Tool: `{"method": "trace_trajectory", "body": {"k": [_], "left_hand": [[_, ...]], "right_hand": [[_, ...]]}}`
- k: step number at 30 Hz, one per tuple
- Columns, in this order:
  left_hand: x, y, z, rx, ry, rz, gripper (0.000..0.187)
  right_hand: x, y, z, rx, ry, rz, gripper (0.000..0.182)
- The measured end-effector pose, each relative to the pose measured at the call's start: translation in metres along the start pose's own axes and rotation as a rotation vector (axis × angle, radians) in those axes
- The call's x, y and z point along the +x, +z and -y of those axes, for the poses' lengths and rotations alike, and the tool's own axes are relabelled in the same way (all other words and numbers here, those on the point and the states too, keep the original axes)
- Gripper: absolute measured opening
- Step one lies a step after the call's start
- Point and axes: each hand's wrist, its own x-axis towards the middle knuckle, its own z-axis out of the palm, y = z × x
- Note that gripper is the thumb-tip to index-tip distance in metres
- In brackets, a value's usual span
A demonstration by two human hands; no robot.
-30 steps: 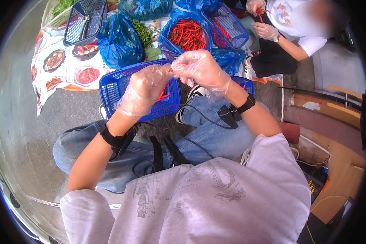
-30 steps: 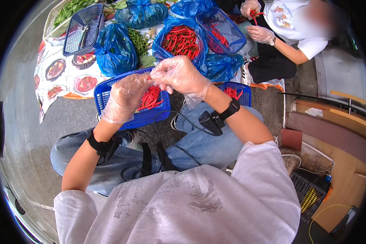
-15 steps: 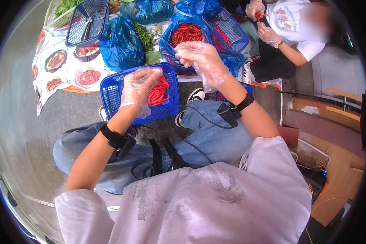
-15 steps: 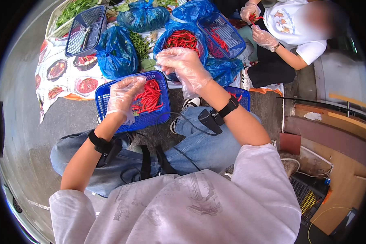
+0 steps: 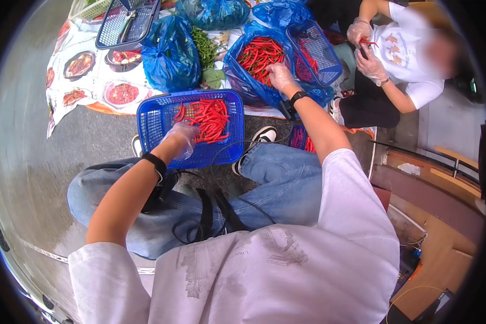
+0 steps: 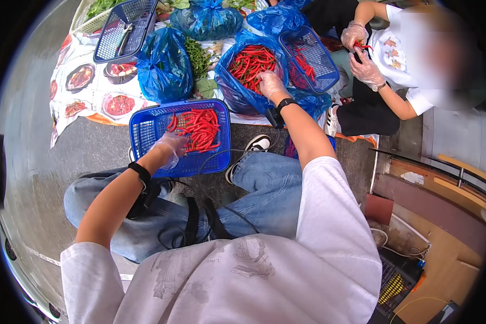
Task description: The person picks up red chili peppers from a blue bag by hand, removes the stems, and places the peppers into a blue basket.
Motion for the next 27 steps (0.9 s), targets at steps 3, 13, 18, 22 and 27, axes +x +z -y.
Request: {"method": "trace_trajectory", "body": {"k": [3,13,18,22,27], "left_hand": [[-0.024,0.007,-0.014,0.125,-0.005,-0.104,0.017],[-0.086,0.044,-0.048,0.115,0.072,0.213,0.032],[-0.092,0.042,-0.067,0.370,0.512,-0.051,0.043],[-0.100,0.038,-0.093,0.135,0.682,-0.010,0.052],[-0.136,0.050,-0.111,-0.249,0.875,0.118,0.050]], "right_hand": [[0.013,0.013,0.008,-0.215,-0.251,0.033,0.029],[0.039,0.009,-0.017,-0.267,-0.526,0.023,0.015],[0.004,-0.064,0.028,0.199,-0.360,-0.125,0.015],[-0.037,-0.111,0.064,0.507,-0.085,0.038,0.023],[-0.114,-0.161,0.181,1.430,0.140,0.348,0.024]]}}
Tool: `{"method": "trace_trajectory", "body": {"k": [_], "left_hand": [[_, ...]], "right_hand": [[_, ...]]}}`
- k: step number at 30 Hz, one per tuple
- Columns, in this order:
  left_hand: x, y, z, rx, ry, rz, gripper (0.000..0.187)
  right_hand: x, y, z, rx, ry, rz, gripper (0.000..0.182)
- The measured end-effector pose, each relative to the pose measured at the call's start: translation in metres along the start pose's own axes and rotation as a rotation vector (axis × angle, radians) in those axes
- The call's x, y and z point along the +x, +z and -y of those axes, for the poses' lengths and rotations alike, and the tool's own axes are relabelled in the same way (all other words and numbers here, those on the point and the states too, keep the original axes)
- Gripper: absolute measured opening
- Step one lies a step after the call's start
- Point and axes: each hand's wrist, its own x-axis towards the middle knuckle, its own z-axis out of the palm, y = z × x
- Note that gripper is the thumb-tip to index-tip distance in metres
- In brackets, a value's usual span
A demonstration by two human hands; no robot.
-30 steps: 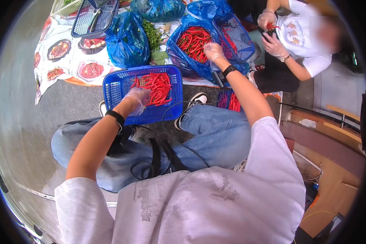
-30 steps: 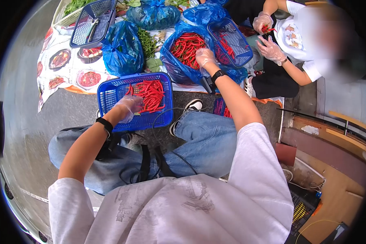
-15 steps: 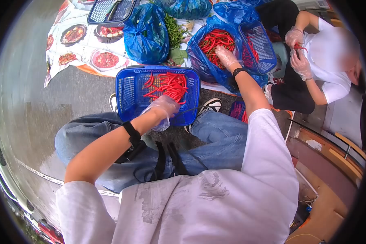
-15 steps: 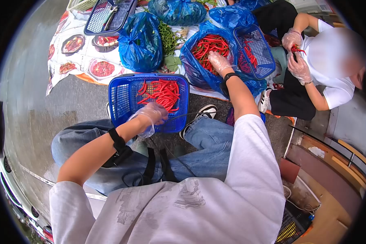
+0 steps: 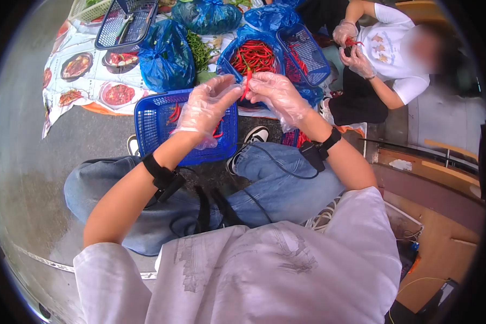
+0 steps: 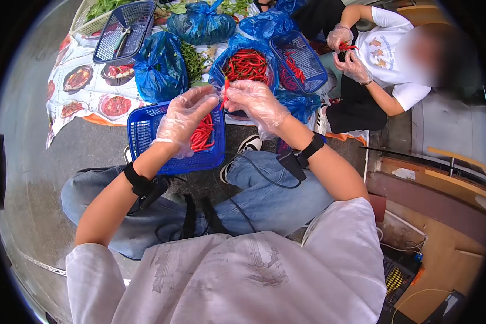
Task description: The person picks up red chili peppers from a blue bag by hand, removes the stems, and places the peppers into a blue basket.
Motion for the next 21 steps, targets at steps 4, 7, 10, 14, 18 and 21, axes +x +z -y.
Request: {"method": "trace_trajectory", "body": {"k": [4,7,10,14,18,21], "left_hand": [[-0.013,0.000,-0.012,0.016,0.051,0.006,0.036],[-0.019,-0.007,-0.011,0.138,0.059,0.013,0.032],[-0.019,-0.008,-0.016,0.576,0.336,-0.101,0.022],[-0.016,-0.011,-0.014,0.839,0.678,-0.027,0.010],[-0.013,-0.009,-0.011,0.987,0.719,0.027,0.009],[-0.012,-0.010,-0.007,0.989,0.755,0.053,0.009]], "right_hand": [[-0.017,0.043,-0.020,0.088,-0.133,0.035,0.027],[-0.017,0.044,-0.025,-0.153,-0.117,0.024,0.023],[-0.029,0.046,0.002,-0.931,-0.653,-0.267,0.022],[-0.016,0.036,0.013,-1.235,-1.008,-0.109,0.035],[-0.020,0.043,0.019,-1.278,-1.020,-0.212,0.035],[-0.018,0.028,0.008,-1.285,-0.935,-0.071,0.023]]}}
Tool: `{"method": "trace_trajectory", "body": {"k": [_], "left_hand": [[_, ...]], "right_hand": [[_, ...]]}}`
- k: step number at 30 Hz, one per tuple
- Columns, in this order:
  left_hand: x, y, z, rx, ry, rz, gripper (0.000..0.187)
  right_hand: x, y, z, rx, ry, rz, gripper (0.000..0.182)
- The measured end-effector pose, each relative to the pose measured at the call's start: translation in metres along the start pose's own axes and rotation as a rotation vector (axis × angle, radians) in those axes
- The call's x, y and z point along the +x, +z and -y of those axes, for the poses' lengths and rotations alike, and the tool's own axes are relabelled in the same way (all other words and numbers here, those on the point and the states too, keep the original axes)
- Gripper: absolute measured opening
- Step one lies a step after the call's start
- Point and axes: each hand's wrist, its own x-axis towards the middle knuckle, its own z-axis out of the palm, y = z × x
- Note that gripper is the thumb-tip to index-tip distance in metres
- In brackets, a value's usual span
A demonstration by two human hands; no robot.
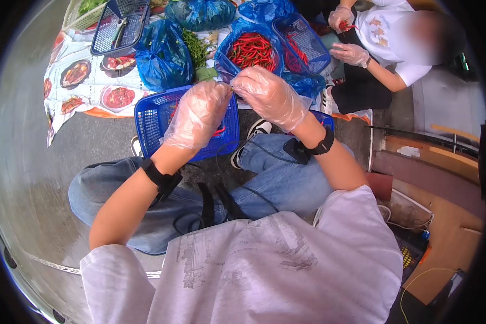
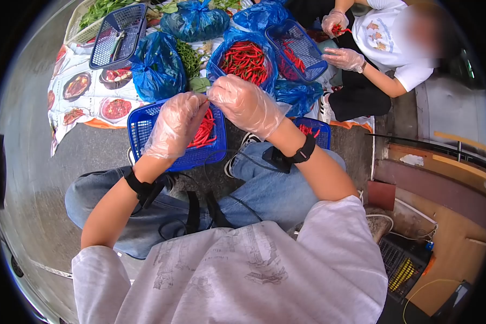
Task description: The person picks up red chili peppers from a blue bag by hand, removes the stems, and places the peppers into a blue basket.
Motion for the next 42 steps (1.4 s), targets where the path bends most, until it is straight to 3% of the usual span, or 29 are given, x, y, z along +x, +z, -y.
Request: {"method": "trace_trajectory", "body": {"k": [2,9,11,12,14,17,24,28,34,36,37,40,42], "left_hand": [[-0.001,0.002,-0.001,-0.027,-0.002,-0.012,0.010],[0.001,-0.007,-0.010,-0.016,0.050,0.034,0.013],[0.001,-0.008,-0.012,-0.020,0.075,0.037,0.013],[0.001,-0.008,-0.012,-0.021,0.098,0.037,0.014],[0.000,-0.008,-0.013,-0.060,0.113,0.017,0.015],[-0.001,-0.011,-0.015,-0.112,0.119,-0.026,0.017],[0.003,-0.015,-0.019,-0.148,0.088,-0.118,0.015],[0.005,-0.013,-0.018,-0.241,0.050,-0.187,0.011],[-0.003,-0.005,-0.008,-0.273,-0.218,-0.261,0.014],[-0.019,0.015,0.013,-0.636,-0.625,-0.246,0.017],[-0.026,0.023,0.020,-0.627,-0.627,-0.248,0.017],[-0.043,0.041,0.038,-0.819,-1.089,-0.247,0.015],[-0.056,0.052,0.056,-0.893,-1.195,-0.283,0.014]], "right_hand": [[-0.006,0.007,-0.008,0.141,-0.003,0.054,0.011],[-0.001,-0.003,-0.001,0.234,0.186,0.123,0.011],[-0.003,-0.004,0.000,0.398,0.391,0.200,0.016],[-0.003,-0.006,0.002,0.398,0.394,0.197,0.016],[-0.002,-0.013,0.007,0.726,0.706,0.274,0.020],[-0.007,-0.011,0.003,0.940,0.783,0.261,0.022],[-0.006,-0.012,-0.002,1.066,0.744,0.235,0.015],[-0.006,-0.010,-0.001,1.285,0.782,0.158,0.017],[-0.005,0.007,-0.015,1.606,0.902,-0.052,0.015],[0.009,0.019,-0.035,1.640,0.923,-0.171,0.013],[0.020,0.028,-0.052,1.664,0.846,-0.173,0.011],[0.066,0.055,-0.089,1.657,0.918,-0.298,0.015],[0.077,0.076,-0.113,1.127,1.096,-0.364,0.021]]}}
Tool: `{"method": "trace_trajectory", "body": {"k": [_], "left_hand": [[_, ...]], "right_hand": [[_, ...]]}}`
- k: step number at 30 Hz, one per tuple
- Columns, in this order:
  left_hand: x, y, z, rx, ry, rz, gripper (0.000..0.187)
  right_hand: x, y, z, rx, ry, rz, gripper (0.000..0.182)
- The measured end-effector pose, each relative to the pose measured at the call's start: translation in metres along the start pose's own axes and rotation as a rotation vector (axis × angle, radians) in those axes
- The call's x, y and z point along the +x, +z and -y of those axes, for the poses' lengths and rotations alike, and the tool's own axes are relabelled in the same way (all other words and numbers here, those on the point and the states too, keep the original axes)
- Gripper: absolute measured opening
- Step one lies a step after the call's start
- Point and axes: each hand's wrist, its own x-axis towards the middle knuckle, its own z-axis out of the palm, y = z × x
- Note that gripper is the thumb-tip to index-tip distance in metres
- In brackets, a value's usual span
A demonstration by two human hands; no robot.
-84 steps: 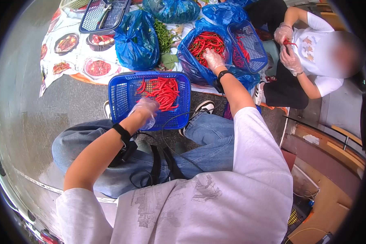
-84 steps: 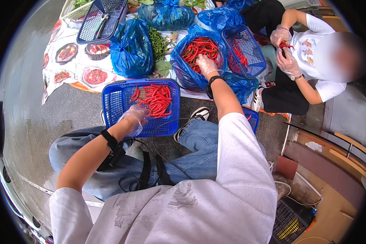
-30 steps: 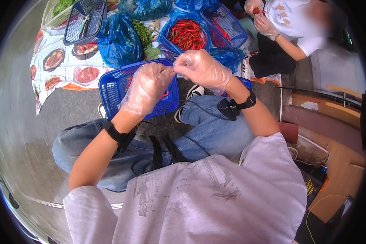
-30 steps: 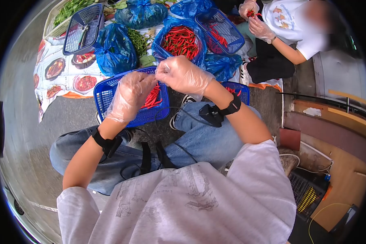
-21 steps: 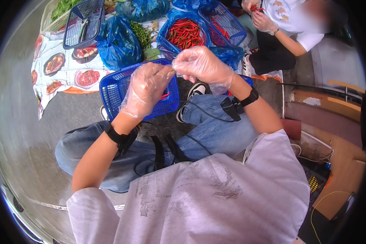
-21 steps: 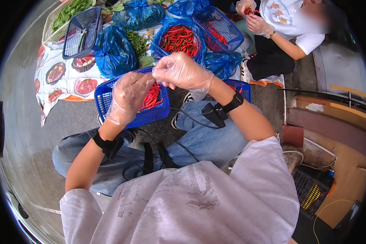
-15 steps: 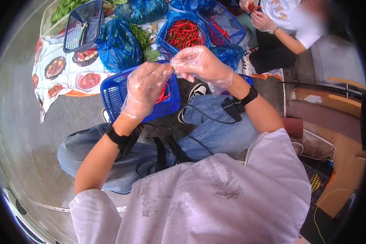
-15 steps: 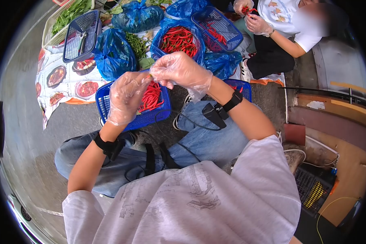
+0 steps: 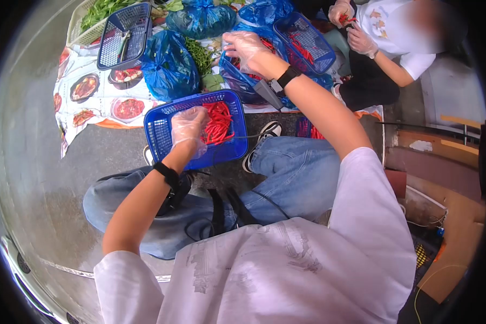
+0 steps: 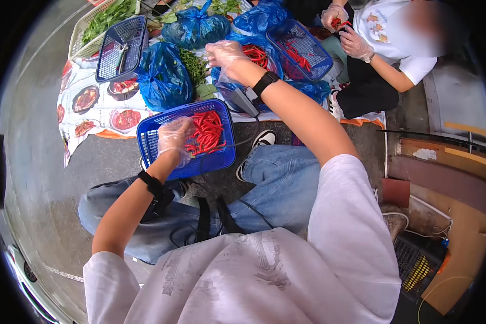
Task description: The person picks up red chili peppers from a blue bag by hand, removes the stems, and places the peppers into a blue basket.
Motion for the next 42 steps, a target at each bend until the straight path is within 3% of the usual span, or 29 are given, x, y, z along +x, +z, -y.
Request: {"method": "trace_trajectory", "body": {"k": [2,3,5,7,9,11,13,14,16,21,23,25,27,30,31,34,35,36,37,39,42], "left_hand": [[0.017,0.000,0.019,-0.164,-0.197,-0.123,0.013],[0.027,0.000,0.028,-0.168,-0.194,-0.124,0.013],[0.048,0.002,0.051,-0.211,-0.371,-0.149,0.010],[0.072,-0.005,0.084,-0.247,-0.387,-0.060,0.009],[0.085,-0.001,0.098,-0.189,-0.427,-0.100,0.017],[0.092,0.001,0.110,-0.136,-0.463,-0.152,0.026],[0.088,-0.001,0.114,-0.077,-0.494,-0.222,0.035],[0.084,-0.003,0.115,0.283,-0.313,-0.205,0.040],[0.065,-0.001,0.084,0.326,-0.302,-0.198,0.042],[0.035,0.013,0.013,0.289,-0.219,-0.094,0.048],[0.012,0.025,-0.035,0.290,-0.192,0.067,0.047],[-0.001,0.027,-0.066,0.234,-0.132,0.098,0.044],[-0.018,0.029,-0.102,0.193,0.059,0.143,0.042],[-0.023,0.014,-0.132,0.492,0.326,0.225,0.039],[-0.025,0.015,-0.131,0.478,0.332,0.237,0.039],[-0.030,0.015,-0.132,0.836,0.963,0.169,0.043],[-0.034,0.017,-0.134,0.830,0.962,0.165,0.043],[-0.038,0.020,-0.136,0.869,1.124,0.155,0.040],[-0.042,0.023,-0.137,0.907,1.285,0.144,0.037],[-0.050,0.025,-0.135,0.863,1.315,0.198,0.030],[-0.054,0.022,-0.128,1.034,1.347,0.277,0.025]], "right_hand": [[0.017,-0.023,-0.013,-0.111,0.014,-0.092,0.023],[0.026,-0.040,-0.022,-0.225,0.027,-0.184,0.024],[0.046,-0.086,-0.057,-0.281,-0.022,-0.262,0.023],[0.071,-0.148,-0.099,-0.614,-0.008,-0.239,0.025],[0.062,-0.169,-0.109,-0.707,0.089,-0.275,0.024],[0.059,-0.176,-0.122,-1.193,-0.197,-0.318,0.024],[0.076,-0.177,-0.138,-1.175,-0.132,-0.254,0.024],[0.083,-0.174,-0.146,-1.193,-0.222,-0.198,0.023],[0.099,-0.166,-0.169,-1.195,-0.341,-0.170,0.021],[0.120,-0.133,-0.168,-1.349,-0.319,-0.181,0.023],[0.140,-0.139,-0.179,-1.352,0.006,-0.102,0.026],[0.122,-0.136,-0.156,-1.374,-0.057,-0.053,0.025],[0.110,-0.141,-0.135,-1.430,-0.057,0.023,0.022],[0.055,-0.139,-0.067,-1.509,-0.204,0.095,0.020],[0.032,-0.136,-0.042,-1.525,-0.201,0.083,0.020],[-0.038,-0.109,0.023,-1.417,-0.319,0.251,0.019],[-0.063,-0.099,0.036,-1.178,-0.256,0.310,0.019],[-0.089,-0.086,0.051,-0.936,-0.194,0.364,0.020],[-0.115,-0.070,0.069,-0.934,-0.201,0.396,0.021],[-0.148,-0.053,0.077,-0.792,-0.225,0.428,0.020],[-0.168,-0.040,0.069,-0.619,-0.233,0.455,0.019]]}}
